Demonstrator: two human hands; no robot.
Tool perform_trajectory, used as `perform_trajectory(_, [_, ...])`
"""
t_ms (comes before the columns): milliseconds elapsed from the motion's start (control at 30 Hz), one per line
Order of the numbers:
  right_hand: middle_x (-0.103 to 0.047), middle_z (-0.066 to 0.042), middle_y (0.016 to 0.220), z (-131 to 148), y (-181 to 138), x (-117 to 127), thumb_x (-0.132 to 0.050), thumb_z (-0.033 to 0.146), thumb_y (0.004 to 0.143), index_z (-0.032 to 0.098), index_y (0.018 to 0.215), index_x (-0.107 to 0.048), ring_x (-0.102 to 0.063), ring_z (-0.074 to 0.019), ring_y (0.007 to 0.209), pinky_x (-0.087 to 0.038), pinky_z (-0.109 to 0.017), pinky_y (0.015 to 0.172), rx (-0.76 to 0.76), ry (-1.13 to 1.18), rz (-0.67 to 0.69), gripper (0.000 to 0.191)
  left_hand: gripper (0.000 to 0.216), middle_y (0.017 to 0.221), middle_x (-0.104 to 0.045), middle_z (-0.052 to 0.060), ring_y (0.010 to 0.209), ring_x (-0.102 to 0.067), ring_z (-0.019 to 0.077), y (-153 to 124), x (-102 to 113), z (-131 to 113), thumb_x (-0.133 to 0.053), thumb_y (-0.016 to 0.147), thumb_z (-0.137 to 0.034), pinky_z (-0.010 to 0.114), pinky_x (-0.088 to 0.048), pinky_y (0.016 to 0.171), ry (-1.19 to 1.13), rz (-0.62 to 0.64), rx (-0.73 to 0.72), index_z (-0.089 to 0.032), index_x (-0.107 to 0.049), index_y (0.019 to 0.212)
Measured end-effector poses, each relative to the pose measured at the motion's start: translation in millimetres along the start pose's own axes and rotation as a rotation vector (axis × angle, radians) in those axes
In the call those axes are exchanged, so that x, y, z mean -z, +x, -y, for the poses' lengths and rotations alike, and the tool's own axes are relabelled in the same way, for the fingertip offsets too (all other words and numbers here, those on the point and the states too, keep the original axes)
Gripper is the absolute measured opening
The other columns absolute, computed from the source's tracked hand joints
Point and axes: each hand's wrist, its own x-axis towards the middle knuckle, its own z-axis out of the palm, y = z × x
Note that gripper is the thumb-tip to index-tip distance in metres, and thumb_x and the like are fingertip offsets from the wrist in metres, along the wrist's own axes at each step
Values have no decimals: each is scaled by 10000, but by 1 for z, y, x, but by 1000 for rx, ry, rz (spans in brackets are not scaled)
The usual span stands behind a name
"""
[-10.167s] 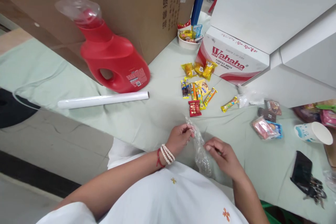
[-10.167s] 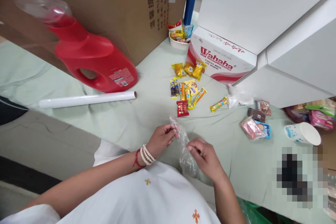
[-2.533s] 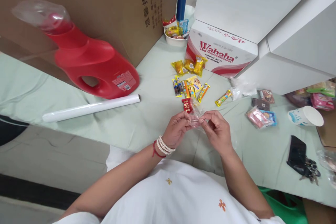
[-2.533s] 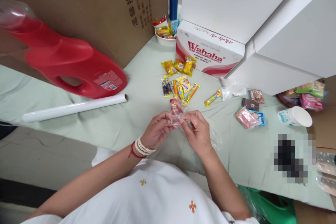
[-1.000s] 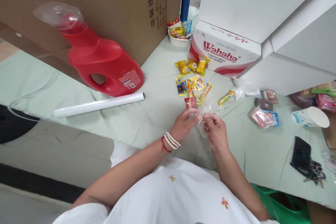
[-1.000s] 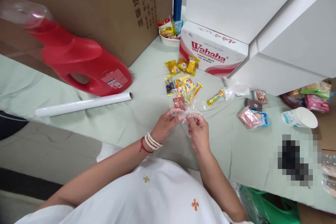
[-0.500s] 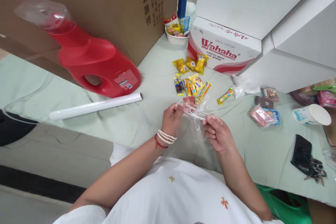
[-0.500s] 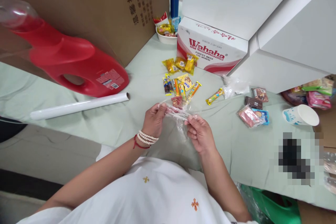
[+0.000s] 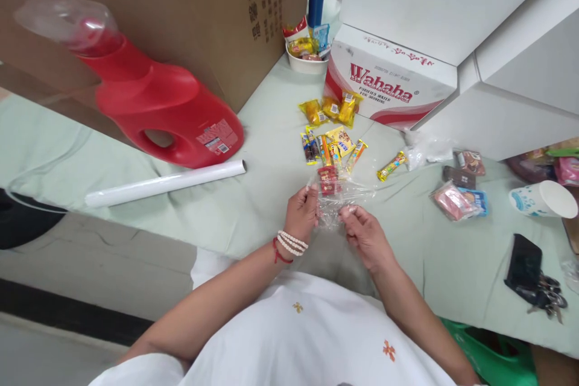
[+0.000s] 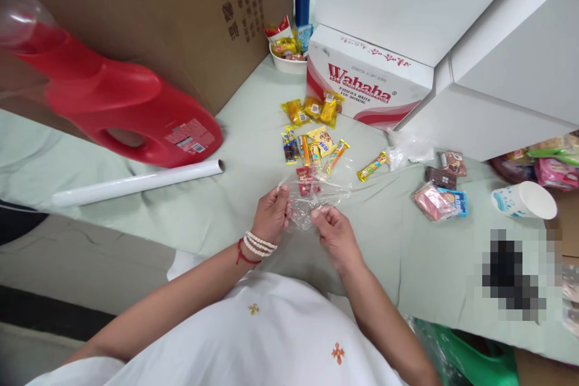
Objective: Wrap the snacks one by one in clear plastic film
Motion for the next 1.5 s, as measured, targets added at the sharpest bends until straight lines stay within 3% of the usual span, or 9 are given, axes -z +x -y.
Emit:
perform_trajectory(200, [-434,81,595,-13,-1,-20,-860,532,677,196,727,-595,-291,-71,505,-224,-209,436,108,4,-63,432,440,648,-604,-8,637,-534,149,-14,0,8,-729,795,-604,274,-420,619,175,120,-90,-196,-618,674])
perform_trajectory(367, [-545,41,666,-5,-6,-13,-872,481,688,193,748,-609,-347,-69,526,-253,-182,428,67,91,14,395,406,674,-608,0,676,-563,145,-11,6,4,-661,848,-553,272,-451,663,47,16,-40,-200,-576,667])
perform_trajectory(567, [-644,10,761,11,-14,21,-952,348,628,178,761,-601,-229,-10,477,-174,-116,378,-144,252,96,412,475,500,-433,-106,362,-319,46,-12,39,-14,-700,797,-635,234,-412,478,-65,64,212,-212,-494,721])
perform_trajectory(833, [-591,33,680,3,-14,87,-922,410,690,194,790,-604,-207,-2,441,-121,-133,366,-227,55,156,397,477,453,-307,-131,352,-221,39,-11,107,-30,-714,774,-623,212,-318,429,154,179,362,-218,-474,699])
perform_trajectory(933, [-613,12,711,-7,-12,99,-890,500,706,195,793,-606,-277,-28,455,-131,-166,374,-200,-141,139,426,410,530,-407,-90,406,-385,100,-19,123,-23,-666,792,-608,250,-368,448,575,113,203,-222,-529,786])
perform_trajectory(1067, [-620,3,728,-17,-12,99,-814,610,752,199,800,-586,-337,-59,495,-205,-199,423,-140,-360,124,472,394,1008,-661,113,887,-663,275,-37,125,-21,-682,812,-389,436,-524,799,1164,-143,-505,-186,-614,1142])
perform_trajectory(1200, [-602,9,744,-17,-17,90,-723,666,811,207,824,-571,-342,-78,520,-256,-226,470,-102,-490,156,483,503,1353,-585,189,1341,-513,350,-44,99,-25,-563,861,-243,566,-365,1121,1285,3,-994,-187,-526,1359])
perform_trajectory(1333, [-561,12,722,-10,-25,86,-643,656,873,209,804,-575,-421,-118,601,-346,-252,554,33,-696,242,457,682,1433,-537,238,1403,-436,405,-32,67,-18,-584,866,-492,634,-265,1170,1323,181,-984,-116,-480,1426])
perform_trajectory(1500, [-638,-22,848,9,-21,99,-614,597,906,222,957,-666,-560,-182,777,-450,-295,687,80,-951,320,382,462,820,-692,106,867,-649,256,-17,48,1,-367,1026,-424,412,-471,802,1344,305,-752,-186,-677,780])
